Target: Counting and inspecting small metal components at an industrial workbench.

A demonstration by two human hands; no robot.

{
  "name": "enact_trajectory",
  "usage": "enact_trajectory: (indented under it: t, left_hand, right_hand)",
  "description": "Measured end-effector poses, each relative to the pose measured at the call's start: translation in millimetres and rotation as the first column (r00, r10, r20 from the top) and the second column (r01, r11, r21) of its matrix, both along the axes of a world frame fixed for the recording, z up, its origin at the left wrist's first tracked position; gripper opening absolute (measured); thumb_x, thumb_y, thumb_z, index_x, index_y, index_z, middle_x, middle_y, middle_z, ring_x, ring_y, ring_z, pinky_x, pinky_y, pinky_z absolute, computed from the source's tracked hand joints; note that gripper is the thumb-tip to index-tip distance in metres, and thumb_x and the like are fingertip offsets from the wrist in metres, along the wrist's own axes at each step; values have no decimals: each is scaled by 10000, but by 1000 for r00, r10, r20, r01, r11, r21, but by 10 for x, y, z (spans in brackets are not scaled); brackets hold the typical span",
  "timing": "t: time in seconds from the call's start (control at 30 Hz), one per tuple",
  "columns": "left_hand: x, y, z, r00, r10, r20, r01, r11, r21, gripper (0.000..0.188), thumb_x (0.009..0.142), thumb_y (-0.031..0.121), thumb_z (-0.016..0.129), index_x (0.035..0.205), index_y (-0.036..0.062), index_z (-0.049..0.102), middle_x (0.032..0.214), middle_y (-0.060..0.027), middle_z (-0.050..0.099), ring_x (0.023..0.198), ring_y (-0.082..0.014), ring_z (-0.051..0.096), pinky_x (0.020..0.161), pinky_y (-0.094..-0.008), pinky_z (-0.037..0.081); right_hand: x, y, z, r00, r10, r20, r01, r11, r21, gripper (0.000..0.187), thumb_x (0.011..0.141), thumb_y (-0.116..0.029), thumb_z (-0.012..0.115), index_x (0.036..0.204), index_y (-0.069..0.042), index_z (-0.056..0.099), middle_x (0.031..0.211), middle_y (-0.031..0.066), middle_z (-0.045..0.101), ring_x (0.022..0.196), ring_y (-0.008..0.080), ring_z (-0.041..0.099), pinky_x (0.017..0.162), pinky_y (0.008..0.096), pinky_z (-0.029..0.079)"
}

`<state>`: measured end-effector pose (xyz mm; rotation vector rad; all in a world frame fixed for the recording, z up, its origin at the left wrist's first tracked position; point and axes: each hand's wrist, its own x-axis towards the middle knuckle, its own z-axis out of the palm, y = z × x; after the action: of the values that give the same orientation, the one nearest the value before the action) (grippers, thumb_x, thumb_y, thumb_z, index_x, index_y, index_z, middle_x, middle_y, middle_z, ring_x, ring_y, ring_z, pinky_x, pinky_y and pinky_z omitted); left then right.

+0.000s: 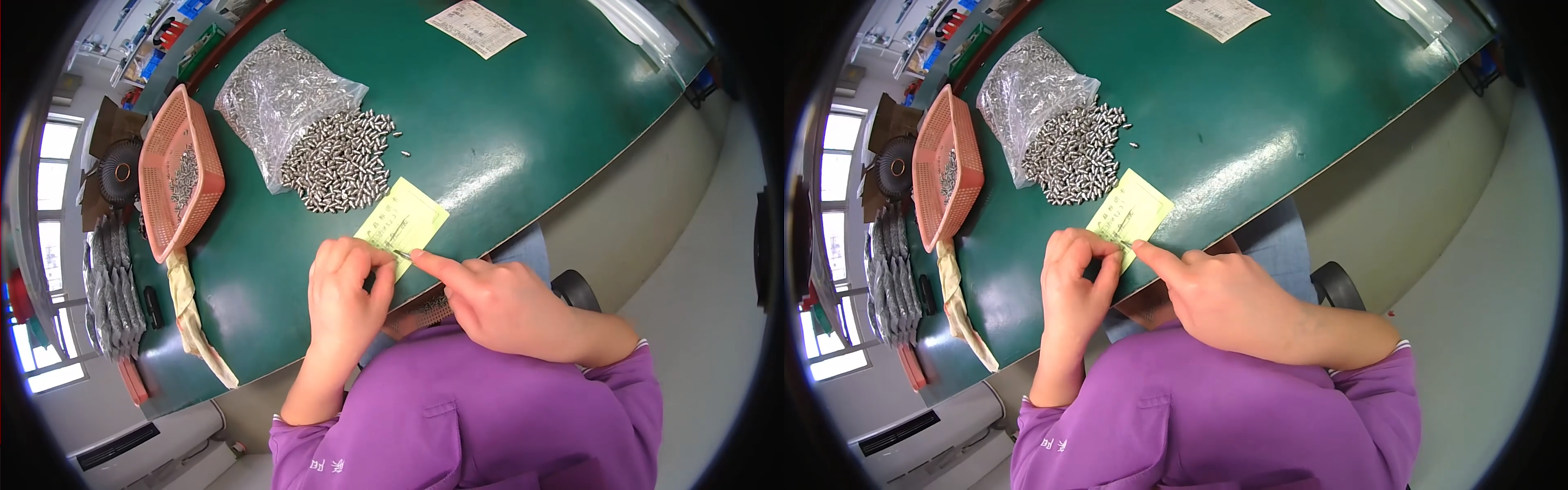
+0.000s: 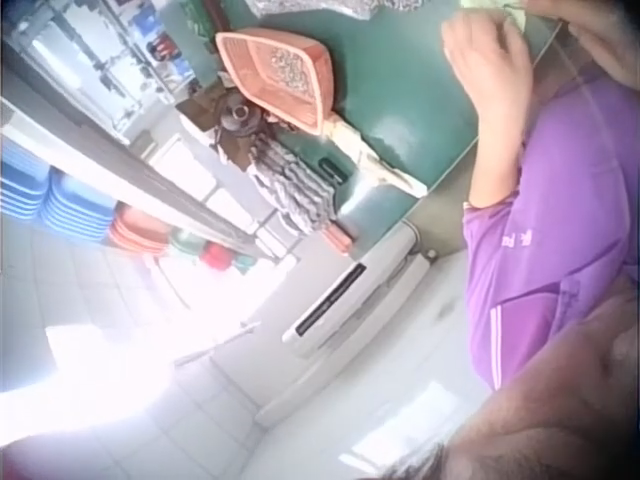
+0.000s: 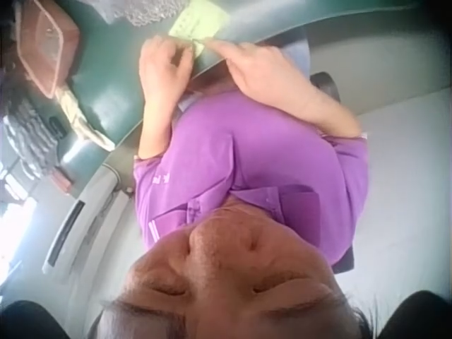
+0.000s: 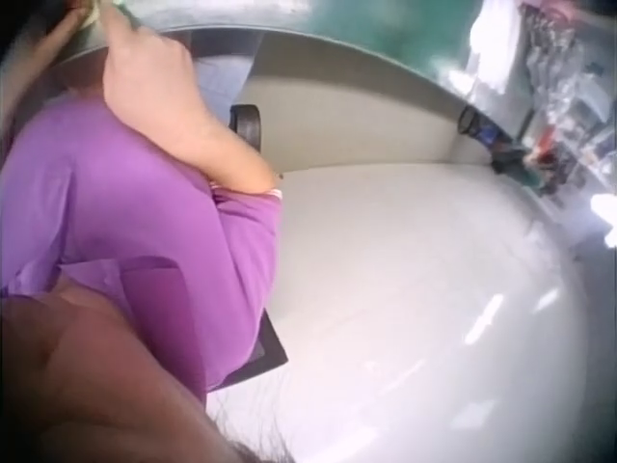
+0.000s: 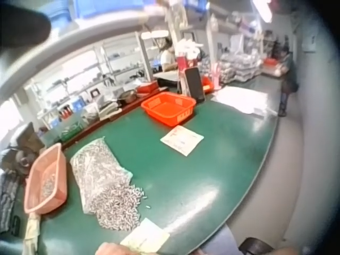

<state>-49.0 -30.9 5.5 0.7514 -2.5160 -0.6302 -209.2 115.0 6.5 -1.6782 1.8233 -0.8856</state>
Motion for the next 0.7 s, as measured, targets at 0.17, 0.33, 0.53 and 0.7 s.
enact_trajectory:
  t: [0.17, 0.33, 0.53, 0.7]
  left_hand:
    - [126, -7, 227, 988, -146, 39, 133, 962, 239, 102, 775, 22, 758, 855, 47, 700, 885, -83, 674, 881, -297, 624, 806, -396, 503]
    - [23, -417, 19, 982, 186, 44, -180, 977, -116, 119, 808, 56, 750, 909, 48, 688, 888, -89, 643, 865, -294, 613, 787, -407, 502]
    - [-114, -510, -43, 980, 184, 70, -163, 958, -238, 120, 783, 67, 759, 867, 60, 674, 861, -89, 627, 836, -309, 601, 751, -428, 499]
    - [-113, -486, -41, 986, 148, 71, -126, 959, -255, 110, 765, 45, 737, 818, 52, 640, 831, -90, 618, 808, -313, 599, 726, -437, 499]
  right_hand:
    - [4, 83, -31, 995, -51, 91, 57, 997, -55, 563, 895, 12, 571, 1447, -88, 518, 969, 173, 695, 742, 337, 685, 645, 423, 568]
    - [9, 89, 9, 992, -71, 107, 79, 995, -68, 555, 899, 19, 567, 1439, -106, 536, 1065, 197, 700, 785, 343, 699, 685, 415, 574]
    - [18, 111, 1, 991, -49, 126, 56, 997, -57, 569, 898, 11, 579, 1450, -122, 530, 1040, 197, 697, 777, 351, 694, 675, 422, 570]
    - [7, 123, 8, 991, -50, 121, 56, 997, -52, 569, 899, 14, 577, 1451, -117, 527, 1027, 196, 694, 770, 354, 692, 673, 422, 569]
